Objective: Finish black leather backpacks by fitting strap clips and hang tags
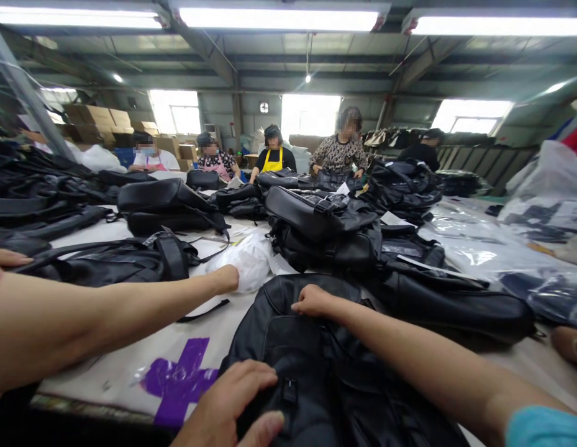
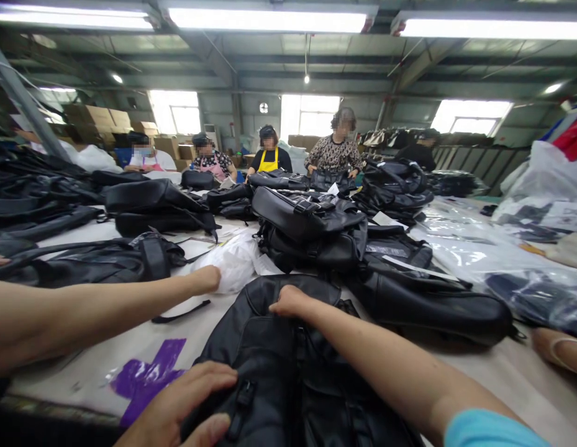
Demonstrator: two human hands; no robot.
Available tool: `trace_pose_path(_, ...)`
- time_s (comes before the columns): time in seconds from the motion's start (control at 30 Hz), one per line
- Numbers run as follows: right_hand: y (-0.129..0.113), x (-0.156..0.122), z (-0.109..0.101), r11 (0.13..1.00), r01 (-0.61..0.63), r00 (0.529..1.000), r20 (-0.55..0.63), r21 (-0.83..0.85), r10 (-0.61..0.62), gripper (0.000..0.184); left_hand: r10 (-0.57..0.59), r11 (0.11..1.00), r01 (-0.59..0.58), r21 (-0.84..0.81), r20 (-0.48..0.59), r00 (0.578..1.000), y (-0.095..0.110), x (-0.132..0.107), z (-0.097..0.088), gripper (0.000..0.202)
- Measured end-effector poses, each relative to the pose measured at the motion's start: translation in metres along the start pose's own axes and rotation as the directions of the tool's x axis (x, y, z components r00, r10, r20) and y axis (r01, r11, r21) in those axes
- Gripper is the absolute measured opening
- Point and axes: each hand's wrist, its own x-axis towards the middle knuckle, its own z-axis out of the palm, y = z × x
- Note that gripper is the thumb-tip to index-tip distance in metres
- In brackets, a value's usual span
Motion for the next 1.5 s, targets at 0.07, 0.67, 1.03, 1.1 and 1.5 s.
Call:
trace_pose_path(0.07, -0.001, -0.003, 0.008, 0.998, 0.012, 1.0, 0.009, 0.061, -0.012, 0.032, -0.035, 0.999, 0.034, 0.037, 0.043, 0.998, 0.009, 0.006, -0.002, 0.035)
trace_pose_path(0.67, -0.002, -0.127, -0.001, 0.384, 0.751, 0.499, 0.08, -0.537, -0.863, 0.026, -0.298, 0.914, 0.355, -0.196, 0.269, 0.916, 0.031, 0.031, 0.004, 0.024)
trace_pose_path(1.03, -0.013, -0.122, 0.009, 0.34, 0.588, 0.64, 0.165, -0.734, -0.751, 0.011, -0.378, 0.874, 0.419, -0.246, 0.199, 0.904, 0.024, 0.026, 0.009, 0.022)
trace_pose_path(1.1, -0.014, -0.123, 0.011, 0.341, 0.592, 0.643, 0.172, -0.73, -0.746, 0.01, -0.387, 0.873, 0.42, -0.246, 0.174, 0.906, 0.024, 0.027, 0.009, 0.023)
trace_pose_path(1.5, -0.026, -0.144, -0.003, 0.446, 0.872, 0.489, 0.378, -0.201, -0.786, 0.004, -0.371, 0.856, 0.417, -0.307, 0.198, 0.907, 0.017, 0.025, 0.01, 0.028)
